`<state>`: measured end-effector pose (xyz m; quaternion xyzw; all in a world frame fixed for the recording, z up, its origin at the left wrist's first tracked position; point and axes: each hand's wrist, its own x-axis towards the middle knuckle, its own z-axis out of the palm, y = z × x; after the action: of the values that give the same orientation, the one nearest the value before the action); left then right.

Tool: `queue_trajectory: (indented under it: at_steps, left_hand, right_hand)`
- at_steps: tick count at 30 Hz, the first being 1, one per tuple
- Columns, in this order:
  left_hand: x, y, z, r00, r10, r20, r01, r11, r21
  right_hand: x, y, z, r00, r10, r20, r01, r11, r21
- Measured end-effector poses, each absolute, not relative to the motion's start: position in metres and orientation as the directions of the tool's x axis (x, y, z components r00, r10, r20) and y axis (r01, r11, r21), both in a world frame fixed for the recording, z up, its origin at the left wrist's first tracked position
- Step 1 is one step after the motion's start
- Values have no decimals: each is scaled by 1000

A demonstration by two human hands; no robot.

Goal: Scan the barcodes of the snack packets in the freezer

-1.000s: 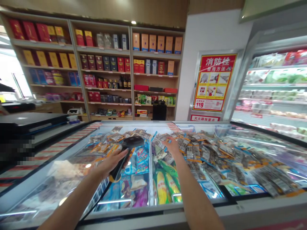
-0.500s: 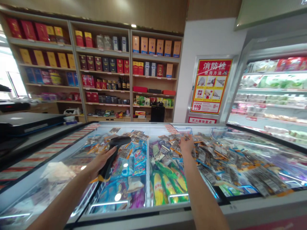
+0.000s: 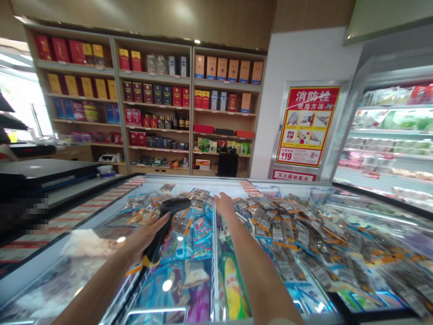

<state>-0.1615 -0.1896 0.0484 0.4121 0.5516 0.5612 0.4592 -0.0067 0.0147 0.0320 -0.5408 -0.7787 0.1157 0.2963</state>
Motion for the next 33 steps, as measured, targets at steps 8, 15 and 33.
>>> queue_trajectory:
  at_steps: [8, 15, 33]
  left_hand:
    - [-162, -189, 44, -216, 975, -52, -92, 32, 995]
    - [-160, -189, 47, -175, 984, -35, -78, 22, 997]
    - [-149, -202, 38, -88, 996, -13, -37, 9, 999]
  right_hand:
    - [-40, 45, 9, -250, 938, 241, 863, 329, -384]
    - [-10, 32, 6, -292, 915, 277, 806, 391, -444]
    - [64, -16, 16, -229, 849, 477, 642, 500, -581]
